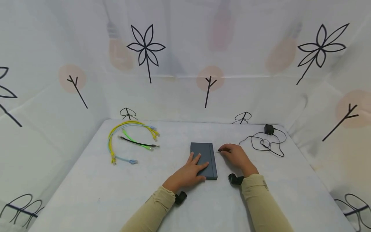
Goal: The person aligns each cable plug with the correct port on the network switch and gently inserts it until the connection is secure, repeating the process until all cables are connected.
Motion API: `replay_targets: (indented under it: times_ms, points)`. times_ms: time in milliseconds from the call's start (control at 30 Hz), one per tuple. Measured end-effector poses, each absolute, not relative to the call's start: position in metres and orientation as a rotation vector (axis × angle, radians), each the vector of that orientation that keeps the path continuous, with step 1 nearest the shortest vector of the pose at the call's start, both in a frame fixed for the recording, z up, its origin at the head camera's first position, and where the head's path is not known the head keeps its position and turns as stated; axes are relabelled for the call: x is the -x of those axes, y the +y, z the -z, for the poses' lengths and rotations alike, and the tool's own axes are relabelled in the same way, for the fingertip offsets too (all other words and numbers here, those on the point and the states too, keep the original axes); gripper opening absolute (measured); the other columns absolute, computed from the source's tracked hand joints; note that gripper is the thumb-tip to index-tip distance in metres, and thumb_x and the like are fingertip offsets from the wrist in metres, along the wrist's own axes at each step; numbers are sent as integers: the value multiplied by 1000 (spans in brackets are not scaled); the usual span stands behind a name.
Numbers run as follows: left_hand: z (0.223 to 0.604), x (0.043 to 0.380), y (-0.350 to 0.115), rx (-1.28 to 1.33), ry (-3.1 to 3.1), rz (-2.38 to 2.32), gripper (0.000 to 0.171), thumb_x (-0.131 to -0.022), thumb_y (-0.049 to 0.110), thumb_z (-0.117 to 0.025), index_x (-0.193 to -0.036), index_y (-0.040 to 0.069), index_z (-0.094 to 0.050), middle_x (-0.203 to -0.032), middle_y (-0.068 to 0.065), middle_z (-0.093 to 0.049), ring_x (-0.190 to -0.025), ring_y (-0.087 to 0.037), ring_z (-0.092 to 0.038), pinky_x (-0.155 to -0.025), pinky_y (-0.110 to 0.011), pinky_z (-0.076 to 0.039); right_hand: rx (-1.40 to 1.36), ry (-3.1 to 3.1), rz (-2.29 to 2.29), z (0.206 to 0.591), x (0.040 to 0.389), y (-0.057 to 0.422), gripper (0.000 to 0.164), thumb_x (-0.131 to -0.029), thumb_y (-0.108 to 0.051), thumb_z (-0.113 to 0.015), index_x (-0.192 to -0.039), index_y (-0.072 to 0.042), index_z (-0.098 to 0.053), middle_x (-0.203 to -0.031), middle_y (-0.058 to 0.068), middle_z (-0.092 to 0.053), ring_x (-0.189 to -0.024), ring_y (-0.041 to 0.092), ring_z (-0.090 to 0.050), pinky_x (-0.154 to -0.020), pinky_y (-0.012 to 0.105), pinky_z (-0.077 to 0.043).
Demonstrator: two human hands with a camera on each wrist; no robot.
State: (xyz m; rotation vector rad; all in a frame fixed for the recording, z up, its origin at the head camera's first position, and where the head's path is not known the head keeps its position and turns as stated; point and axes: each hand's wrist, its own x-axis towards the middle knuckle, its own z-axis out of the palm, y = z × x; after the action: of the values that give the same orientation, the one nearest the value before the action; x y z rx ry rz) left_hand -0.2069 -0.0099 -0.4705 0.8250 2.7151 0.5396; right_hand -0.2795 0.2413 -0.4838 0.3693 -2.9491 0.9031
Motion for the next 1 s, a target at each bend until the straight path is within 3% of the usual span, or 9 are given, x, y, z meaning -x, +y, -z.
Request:
replay_targets:
  times_ms: [300,500,800,1000]
  points:
    - [477,209,-11,-809,2713,-538,61,-95,46,-57,-150,32,-36,-163,-10,-12,-150,-38,1,-115,-48,-32,-443,-2887,-1140,485,282,232,15,-101,-14,-51,-114,-9,-55,-123,18,-65,-118,37,-60,-97,54,-46]
    - [478,209,-7,-829,2713,-536,60,-95,45,-56,-150,31,-37,-163,-12,-13,-150,-40,0,-115,-48,-32,-365,-2905,-1235,487,285,226,18,-102,-21,-49,-117,-12,-52,-131,19,-61,-124,37,-56,-100,56,-44]
    - [474,208,-7,-808,2710,-524,60,-95,45,-57,-150,32,-36,-163,-10,-12,-150,-38,1,-114,-48,-33,-350,-2905,-1297,487,282,225,18,-102,-20,-48,-119,-13,-53,-124,17,-66,-118,32,-61,-91,50,-47]
    - [474,210,-10,-810,2719,-536,60,-95,45,-58,-149,32,-37,-163,-11,-14,-150,-39,0,-113,-49,-35,-389,-2917,-1310,487,285,228,18,-102,-22,-49,-118,-14,-56,-118,12,-70,-111,29,-65,-93,50,-48]
